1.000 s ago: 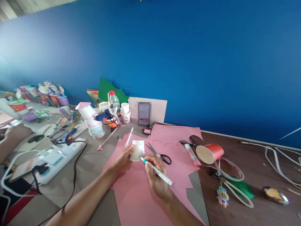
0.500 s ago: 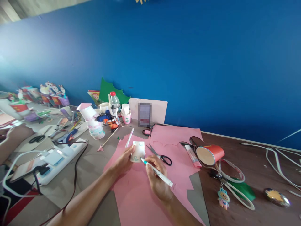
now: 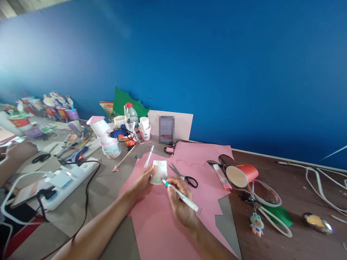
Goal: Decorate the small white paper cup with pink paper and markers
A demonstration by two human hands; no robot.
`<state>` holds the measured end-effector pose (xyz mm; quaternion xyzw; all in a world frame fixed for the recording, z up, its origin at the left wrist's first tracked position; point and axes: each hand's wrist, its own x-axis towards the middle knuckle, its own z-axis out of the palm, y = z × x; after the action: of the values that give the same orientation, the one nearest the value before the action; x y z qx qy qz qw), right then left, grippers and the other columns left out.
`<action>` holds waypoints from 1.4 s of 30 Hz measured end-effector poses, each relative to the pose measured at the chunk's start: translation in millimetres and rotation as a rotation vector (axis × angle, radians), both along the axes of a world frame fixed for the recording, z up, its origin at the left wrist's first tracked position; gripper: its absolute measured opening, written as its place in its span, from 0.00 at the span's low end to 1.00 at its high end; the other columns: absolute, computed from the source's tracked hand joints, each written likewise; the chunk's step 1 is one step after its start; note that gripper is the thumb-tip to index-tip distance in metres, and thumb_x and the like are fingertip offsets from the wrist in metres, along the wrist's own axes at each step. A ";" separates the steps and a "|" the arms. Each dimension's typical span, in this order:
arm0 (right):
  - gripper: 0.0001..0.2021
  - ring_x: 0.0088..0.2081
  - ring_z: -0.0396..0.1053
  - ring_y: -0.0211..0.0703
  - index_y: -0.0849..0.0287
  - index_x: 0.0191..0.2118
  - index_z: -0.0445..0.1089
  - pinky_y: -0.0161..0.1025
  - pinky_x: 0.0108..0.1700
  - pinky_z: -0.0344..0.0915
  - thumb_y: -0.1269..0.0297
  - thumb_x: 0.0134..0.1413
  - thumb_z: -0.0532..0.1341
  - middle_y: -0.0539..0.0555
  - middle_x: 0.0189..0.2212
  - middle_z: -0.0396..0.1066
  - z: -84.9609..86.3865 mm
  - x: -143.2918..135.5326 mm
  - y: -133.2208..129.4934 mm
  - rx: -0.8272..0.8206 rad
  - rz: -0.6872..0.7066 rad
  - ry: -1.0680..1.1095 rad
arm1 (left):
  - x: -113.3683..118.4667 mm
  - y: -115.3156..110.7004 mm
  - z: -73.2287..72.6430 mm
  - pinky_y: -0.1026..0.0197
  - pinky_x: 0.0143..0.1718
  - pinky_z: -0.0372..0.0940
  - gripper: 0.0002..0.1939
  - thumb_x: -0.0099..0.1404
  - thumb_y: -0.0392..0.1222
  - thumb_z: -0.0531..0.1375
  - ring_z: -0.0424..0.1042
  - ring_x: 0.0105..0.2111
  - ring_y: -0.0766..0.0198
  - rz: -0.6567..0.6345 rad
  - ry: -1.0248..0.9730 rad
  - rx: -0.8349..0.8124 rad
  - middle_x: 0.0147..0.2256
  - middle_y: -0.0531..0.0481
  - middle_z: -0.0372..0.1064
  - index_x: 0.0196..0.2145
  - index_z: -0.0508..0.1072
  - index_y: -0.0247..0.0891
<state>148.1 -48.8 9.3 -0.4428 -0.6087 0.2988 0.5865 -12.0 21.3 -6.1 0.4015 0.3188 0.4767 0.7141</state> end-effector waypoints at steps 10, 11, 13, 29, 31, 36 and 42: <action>0.08 0.30 0.68 0.42 0.55 0.37 0.72 0.37 0.32 0.66 0.60 0.63 0.57 0.52 0.32 0.71 3.9 -0.1 -3.9 0.003 0.062 -0.064 | -0.6 -1.7 2.6 0.65 0.25 0.53 0.20 0.59 0.58 0.66 0.54 0.24 0.69 0.036 0.042 -0.010 0.25 0.56 0.60 0.30 0.70 0.37; 0.08 0.30 0.68 0.42 0.55 0.37 0.72 0.36 0.32 0.66 0.60 0.63 0.57 0.52 0.32 0.71 3.9 0.1 -3.6 0.000 0.059 -0.060 | -0.6 -1.6 2.1 0.65 0.25 0.53 0.20 0.59 0.58 0.66 0.54 0.24 0.69 0.039 0.038 -0.006 0.25 0.56 0.60 0.30 0.70 0.37; 0.08 0.30 0.69 0.42 0.55 0.38 0.72 0.36 0.31 0.67 0.60 0.63 0.57 0.52 0.32 0.72 3.2 0.3 -2.6 -0.004 0.040 -0.047 | -0.8 -1.0 0.4 0.65 0.26 0.53 0.20 0.59 0.58 0.66 0.55 0.24 0.69 0.036 0.038 0.002 0.25 0.55 0.60 0.30 0.70 0.37; 0.09 0.26 0.62 0.40 0.55 0.33 0.70 0.36 0.27 0.61 0.60 0.62 0.56 0.50 0.27 0.68 4.7 4.0 -1.3 -0.063 0.098 -0.037 | -2.5 1.5 -7.6 0.65 0.25 0.52 0.19 0.61 0.58 0.64 0.56 0.23 0.69 0.011 0.045 -0.003 0.25 0.56 0.60 0.32 0.69 0.37; 0.10 0.26 0.62 0.41 0.55 0.32 0.70 0.36 0.28 0.61 0.60 0.63 0.56 0.49 0.26 0.67 3.4 5.0 -1.2 -0.067 0.097 -0.024 | -2.5 1.8 -7.9 0.65 0.25 0.52 0.19 0.61 0.58 0.64 0.55 0.23 0.69 0.013 0.045 0.000 0.24 0.57 0.59 0.31 0.69 0.37; 0.09 0.27 0.64 0.41 0.55 0.35 0.71 0.36 0.28 0.62 0.59 0.62 0.56 0.51 0.28 0.70 -0.4 4.6 -0.3 -0.063 0.004 0.015 | -4.0 2.1 -7.9 0.65 0.25 0.52 0.20 0.62 0.58 0.64 0.55 0.23 0.69 0.001 0.055 0.023 0.24 0.56 0.59 0.31 0.69 0.37; 0.08 0.27 0.64 0.41 0.55 0.34 0.71 0.36 0.26 0.61 0.60 0.61 0.56 0.50 0.27 0.69 -0.7 3.3 1.1 -0.080 -0.005 0.028 | -3.7 1.9 -6.9 0.65 0.26 0.53 0.19 0.62 0.58 0.64 0.57 0.23 0.69 -0.010 0.037 0.003 0.25 0.55 0.61 0.31 0.70 0.37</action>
<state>151.4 -47.7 8.6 -0.4633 -0.5868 0.3276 0.5776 -15.7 23.2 -13.0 0.4129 0.3293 0.4661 0.7098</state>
